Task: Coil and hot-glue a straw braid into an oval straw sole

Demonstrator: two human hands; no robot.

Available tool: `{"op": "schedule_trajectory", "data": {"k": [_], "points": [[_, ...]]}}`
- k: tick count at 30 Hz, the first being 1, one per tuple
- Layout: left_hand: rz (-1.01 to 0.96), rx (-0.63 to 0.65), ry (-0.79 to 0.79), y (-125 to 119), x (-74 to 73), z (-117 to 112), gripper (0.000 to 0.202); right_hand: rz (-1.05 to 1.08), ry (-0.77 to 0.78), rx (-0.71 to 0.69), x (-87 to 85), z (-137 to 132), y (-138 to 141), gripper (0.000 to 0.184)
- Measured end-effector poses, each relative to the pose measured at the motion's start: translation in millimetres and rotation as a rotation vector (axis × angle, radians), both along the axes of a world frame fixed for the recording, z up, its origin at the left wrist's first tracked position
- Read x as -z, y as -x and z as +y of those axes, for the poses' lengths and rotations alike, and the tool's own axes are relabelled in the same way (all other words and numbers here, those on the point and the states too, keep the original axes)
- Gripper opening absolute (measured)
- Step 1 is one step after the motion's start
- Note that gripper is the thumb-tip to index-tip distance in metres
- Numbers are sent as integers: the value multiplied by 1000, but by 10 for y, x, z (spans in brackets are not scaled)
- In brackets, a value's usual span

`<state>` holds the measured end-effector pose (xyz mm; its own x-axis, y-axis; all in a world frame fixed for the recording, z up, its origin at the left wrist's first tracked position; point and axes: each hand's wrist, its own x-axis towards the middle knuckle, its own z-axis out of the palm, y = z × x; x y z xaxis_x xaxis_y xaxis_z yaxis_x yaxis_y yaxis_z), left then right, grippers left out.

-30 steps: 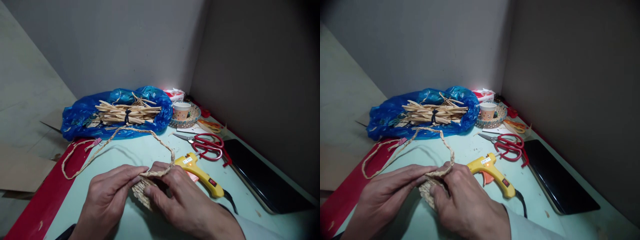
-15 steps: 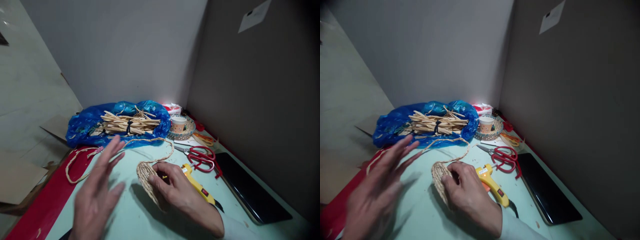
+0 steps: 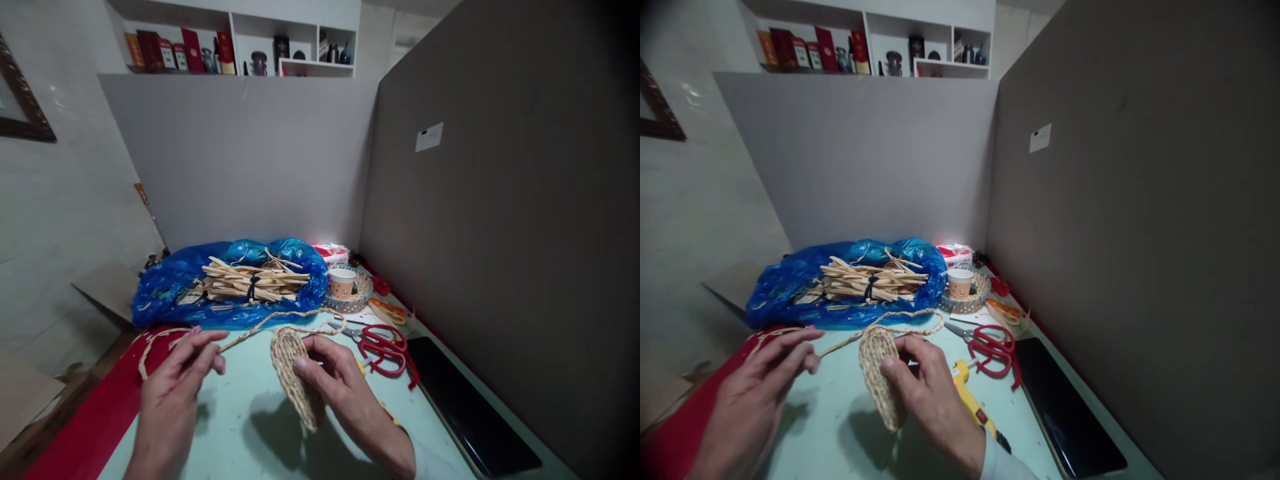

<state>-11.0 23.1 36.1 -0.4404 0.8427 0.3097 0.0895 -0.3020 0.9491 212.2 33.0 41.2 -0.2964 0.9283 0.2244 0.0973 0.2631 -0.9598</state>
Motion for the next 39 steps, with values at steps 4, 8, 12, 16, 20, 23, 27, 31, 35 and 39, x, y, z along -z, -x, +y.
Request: {"op": "schedule_trajectory", "data": {"k": [4,8,12,16,20,23,27,31,35,39], "points": [[36,178,80,-138,73,-144,27,-10,-16,-21,-3,-59,-9,25],[-40,217,141,-285,67,-362,23,-38,-34,-80,-5,-137,-8,26],[-115,245,170,-357,76,-455,27,-91,-45,-122,-14,-199,-3,26],[-110,258,191,-371,115,-482,34,-144,-55,-129,-9,-235,1,30],[-82,223,180,-384,125,-572,44,-170,-50,-110,-4,-259,16,36],[-29,181,145,-374,132,-637,47,-178,-38,-125,-2,-276,31,34],[31,133,105,-335,178,-663,50,-170,-14,-122,9,-298,35,35],[59,115,68,-287,169,-667,43,-137,-20,-108,-18,-320,31,35],[160,130,60,-251,75,-677,19,-150,-42,-127,-47,-350,25,34],[57,77,77,-300,-9,-697,5,-205,-70,-109,-3,-380,17,42]]}}
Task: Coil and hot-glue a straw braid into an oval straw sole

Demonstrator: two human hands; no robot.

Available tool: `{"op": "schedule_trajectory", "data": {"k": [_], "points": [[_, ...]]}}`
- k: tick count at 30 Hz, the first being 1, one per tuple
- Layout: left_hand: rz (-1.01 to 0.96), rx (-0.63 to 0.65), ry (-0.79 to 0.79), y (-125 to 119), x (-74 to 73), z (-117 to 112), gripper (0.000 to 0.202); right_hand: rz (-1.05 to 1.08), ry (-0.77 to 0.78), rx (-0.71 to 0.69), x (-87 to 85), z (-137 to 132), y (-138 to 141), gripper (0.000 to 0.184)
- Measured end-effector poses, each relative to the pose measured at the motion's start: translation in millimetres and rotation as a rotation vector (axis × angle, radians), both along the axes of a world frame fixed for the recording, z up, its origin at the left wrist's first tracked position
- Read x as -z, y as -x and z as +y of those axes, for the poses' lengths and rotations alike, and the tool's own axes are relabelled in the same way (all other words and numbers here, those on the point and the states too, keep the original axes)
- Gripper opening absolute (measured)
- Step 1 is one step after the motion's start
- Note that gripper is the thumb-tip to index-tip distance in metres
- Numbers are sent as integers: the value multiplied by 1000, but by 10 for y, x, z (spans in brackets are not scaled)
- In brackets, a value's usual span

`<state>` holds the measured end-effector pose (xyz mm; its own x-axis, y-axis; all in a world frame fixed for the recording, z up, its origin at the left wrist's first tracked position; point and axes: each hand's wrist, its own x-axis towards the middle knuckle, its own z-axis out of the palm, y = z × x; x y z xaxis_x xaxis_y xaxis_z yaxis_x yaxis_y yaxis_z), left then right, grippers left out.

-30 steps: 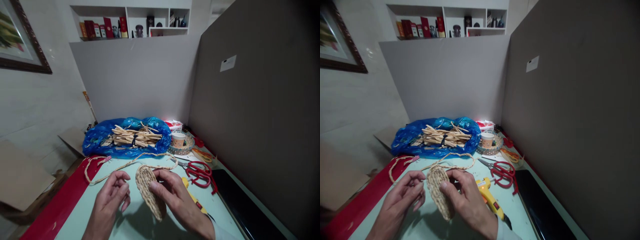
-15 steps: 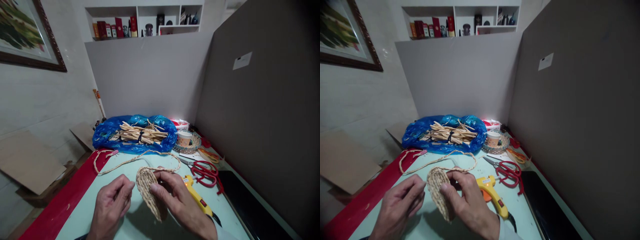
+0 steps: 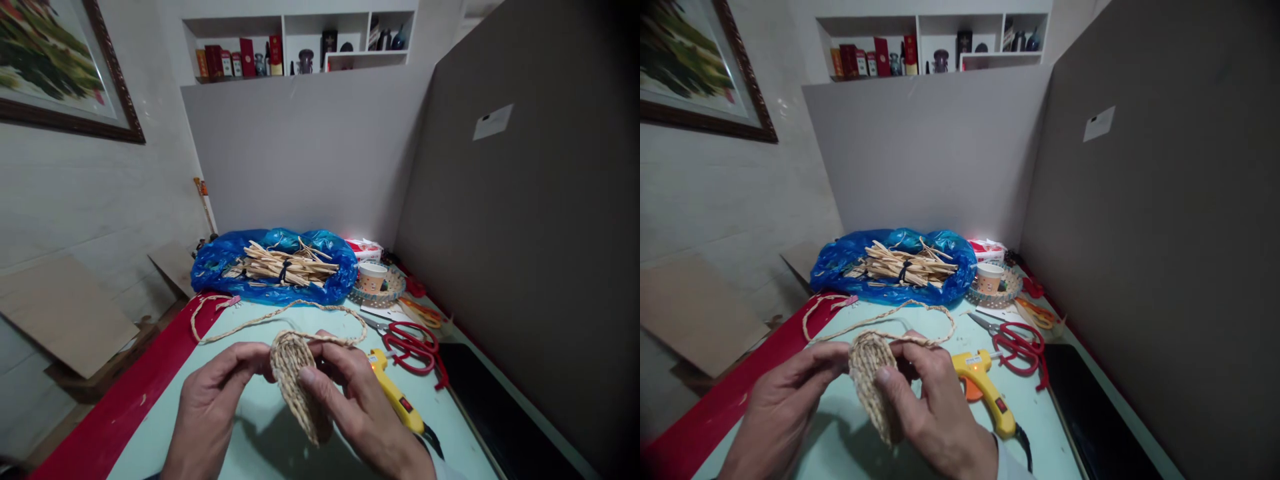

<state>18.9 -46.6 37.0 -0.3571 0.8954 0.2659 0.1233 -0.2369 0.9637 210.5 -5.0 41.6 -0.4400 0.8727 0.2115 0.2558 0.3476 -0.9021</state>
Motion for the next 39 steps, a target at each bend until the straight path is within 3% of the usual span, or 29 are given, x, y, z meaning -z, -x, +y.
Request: {"op": "schedule_trajectory", "data": {"k": [5,12,15,23,29,35,39], "points": [[-281,51,-106,-212,-137,-52,26,-18,-113,43,55,-29,4,41],[-151,-79,-90,-359,-135,-4,15,0,-297,46,64,-56,64,29],[-157,-62,-85,-367,-107,11,14,27,-330,78,81,-70,93,30],[-212,-62,-25,-373,-88,17,26,66,-258,144,67,-32,68,29],[-195,-71,-66,-393,-115,-44,28,153,-311,-8,-13,-50,79,17],[-225,-103,-76,-307,-121,-33,25,50,-194,11,54,-56,14,33],[-271,-71,-10,-220,-121,-43,27,70,-216,-13,43,-58,9,31]]}}
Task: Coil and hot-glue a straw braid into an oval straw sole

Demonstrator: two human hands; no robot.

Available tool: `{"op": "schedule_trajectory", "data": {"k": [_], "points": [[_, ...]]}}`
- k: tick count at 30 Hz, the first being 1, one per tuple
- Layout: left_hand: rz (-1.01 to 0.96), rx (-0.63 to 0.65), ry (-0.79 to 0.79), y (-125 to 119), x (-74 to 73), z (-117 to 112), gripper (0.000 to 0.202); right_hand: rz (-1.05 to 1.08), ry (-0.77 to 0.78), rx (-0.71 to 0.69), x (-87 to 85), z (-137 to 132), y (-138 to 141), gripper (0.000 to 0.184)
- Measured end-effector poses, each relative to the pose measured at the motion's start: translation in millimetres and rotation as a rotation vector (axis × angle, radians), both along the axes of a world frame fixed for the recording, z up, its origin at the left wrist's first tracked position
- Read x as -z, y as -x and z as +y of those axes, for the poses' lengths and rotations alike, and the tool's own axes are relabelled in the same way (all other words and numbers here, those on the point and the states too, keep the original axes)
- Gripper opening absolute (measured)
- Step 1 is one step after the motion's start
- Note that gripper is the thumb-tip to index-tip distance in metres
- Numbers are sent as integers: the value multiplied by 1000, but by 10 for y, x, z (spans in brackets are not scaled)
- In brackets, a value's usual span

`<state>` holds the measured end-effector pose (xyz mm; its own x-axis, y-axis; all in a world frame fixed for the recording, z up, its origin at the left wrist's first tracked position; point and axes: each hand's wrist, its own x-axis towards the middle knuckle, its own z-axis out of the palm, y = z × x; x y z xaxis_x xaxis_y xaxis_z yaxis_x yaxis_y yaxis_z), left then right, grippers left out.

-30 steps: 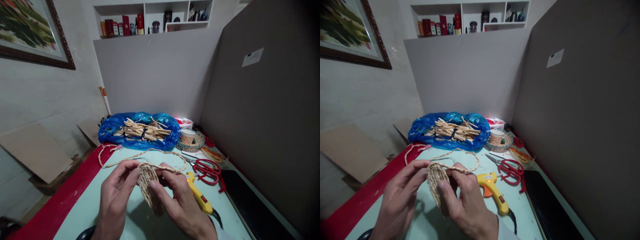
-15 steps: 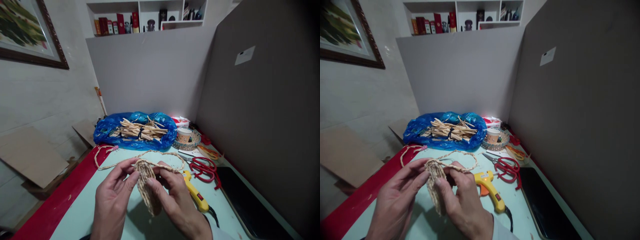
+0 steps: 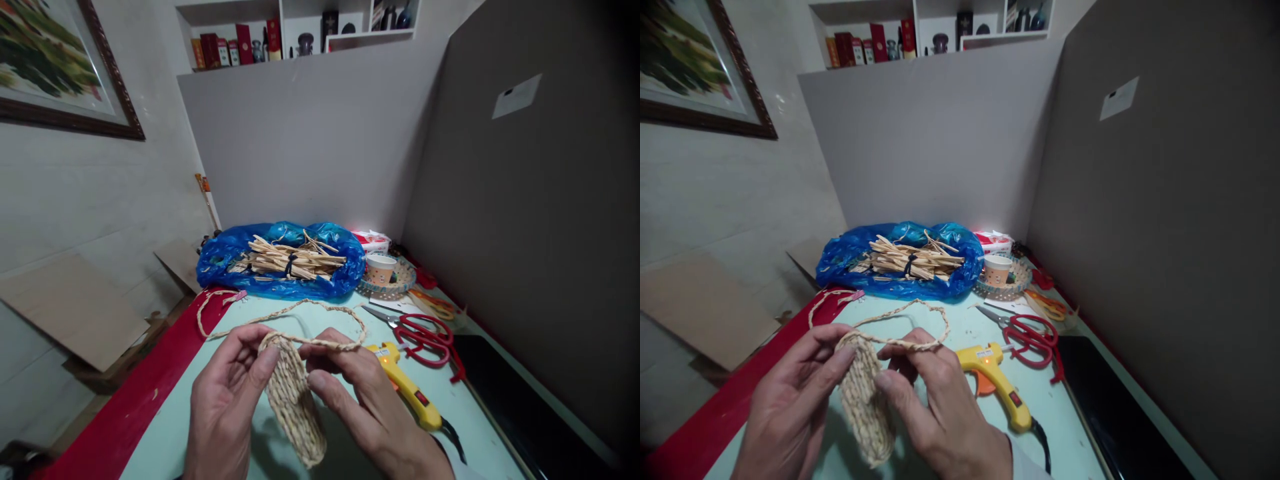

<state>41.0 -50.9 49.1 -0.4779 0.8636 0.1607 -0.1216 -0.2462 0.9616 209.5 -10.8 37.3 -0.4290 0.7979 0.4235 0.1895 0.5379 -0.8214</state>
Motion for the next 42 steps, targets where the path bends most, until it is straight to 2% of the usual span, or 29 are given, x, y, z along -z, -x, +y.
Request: {"op": "schedule_trajectory", "data": {"k": [7,12,13,15,19,23,26,31,34,37,40,42], "points": [[-181,118,137,93,21,18,34,38,11,-108,-28,39,27,23],[-228,185,197,99,24,50,33,92,10,-148,-21,119,62,7],[-230,189,204,109,22,56,34,110,10,-153,-32,131,57,8],[-222,161,200,155,14,72,36,141,18,-155,-67,153,30,15],[-176,-1,145,353,-40,92,35,188,32,-119,-132,195,-37,20],[-164,-84,115,566,-148,36,14,165,22,-107,-155,179,-127,17],[-167,-101,117,681,-186,-22,3,116,7,-90,-141,62,-254,18],[-155,-161,80,860,-33,-14,8,58,-69,-99,24,-298,-475,11],[-185,-133,80,899,85,16,9,25,-7,-114,177,-523,-517,13],[-209,-88,92,841,149,30,9,-28,14,-91,353,-686,-465,19],[-225,-56,129,743,169,39,10,-16,-143,-75,505,-788,-362,23],[-231,-53,146,696,165,47,12,-115,-175,-97,549,-850,-292,22]]}}
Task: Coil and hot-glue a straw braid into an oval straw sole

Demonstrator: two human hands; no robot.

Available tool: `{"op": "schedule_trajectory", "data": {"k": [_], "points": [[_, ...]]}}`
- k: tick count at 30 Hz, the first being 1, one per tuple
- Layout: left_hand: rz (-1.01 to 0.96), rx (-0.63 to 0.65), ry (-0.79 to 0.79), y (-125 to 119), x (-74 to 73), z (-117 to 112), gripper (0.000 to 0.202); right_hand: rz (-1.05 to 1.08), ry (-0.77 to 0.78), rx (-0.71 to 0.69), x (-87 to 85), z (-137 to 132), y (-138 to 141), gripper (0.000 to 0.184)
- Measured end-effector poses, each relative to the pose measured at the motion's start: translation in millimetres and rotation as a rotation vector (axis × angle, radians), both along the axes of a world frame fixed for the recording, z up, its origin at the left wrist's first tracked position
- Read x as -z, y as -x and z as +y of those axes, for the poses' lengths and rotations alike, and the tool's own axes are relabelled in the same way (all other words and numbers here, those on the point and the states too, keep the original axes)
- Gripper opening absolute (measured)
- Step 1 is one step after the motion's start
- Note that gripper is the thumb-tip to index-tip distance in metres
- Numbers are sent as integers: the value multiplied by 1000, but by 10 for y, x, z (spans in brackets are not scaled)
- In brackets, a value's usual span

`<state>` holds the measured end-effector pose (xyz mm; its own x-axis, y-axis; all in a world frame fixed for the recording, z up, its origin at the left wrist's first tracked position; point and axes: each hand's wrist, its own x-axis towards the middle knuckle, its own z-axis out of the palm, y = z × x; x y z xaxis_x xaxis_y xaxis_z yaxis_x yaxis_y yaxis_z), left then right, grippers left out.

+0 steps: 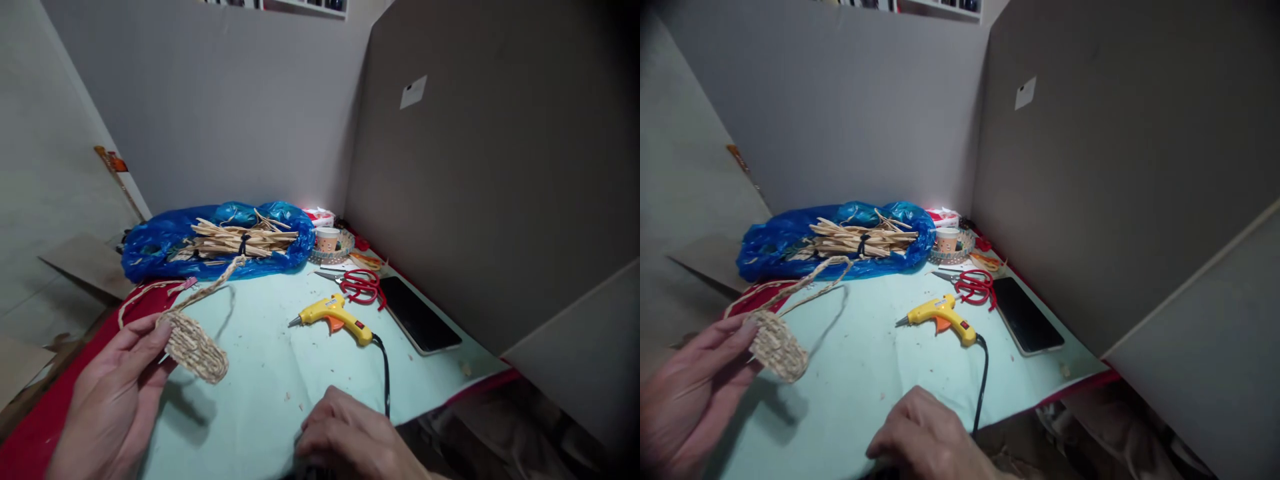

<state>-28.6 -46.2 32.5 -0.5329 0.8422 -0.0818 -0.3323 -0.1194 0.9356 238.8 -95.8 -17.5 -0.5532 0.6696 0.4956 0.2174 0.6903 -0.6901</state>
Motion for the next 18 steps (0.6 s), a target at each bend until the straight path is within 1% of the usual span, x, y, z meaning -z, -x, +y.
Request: {"op": "schedule_trajectory", "data": {"k": [2,6,8,10,12,13,15,17,18], "points": [[-4,6,9,-20,-15,7,12,-106,-36,14,-1,-62,60,27],[-16,44,24,-17,-58,0,7,-218,-221,171,-7,-99,122,48],[-12,68,31,-21,-68,-15,8,-238,-269,228,16,-29,105,52],[-5,83,40,-32,-62,-33,10,-257,-282,261,40,110,48,53],[2,99,51,-40,-38,-52,10,-293,-300,283,60,291,-41,53],[7,110,57,-41,-23,-60,10,-322,-294,291,70,381,-87,50],[20,132,76,-35,5,-72,20,-361,-270,313,95,515,-151,41],[27,129,101,-27,15,-79,26,-385,-232,331,126,539,-135,30],[26,121,111,-26,11,-79,26,-390,-217,323,142,501,-88,25]]}}
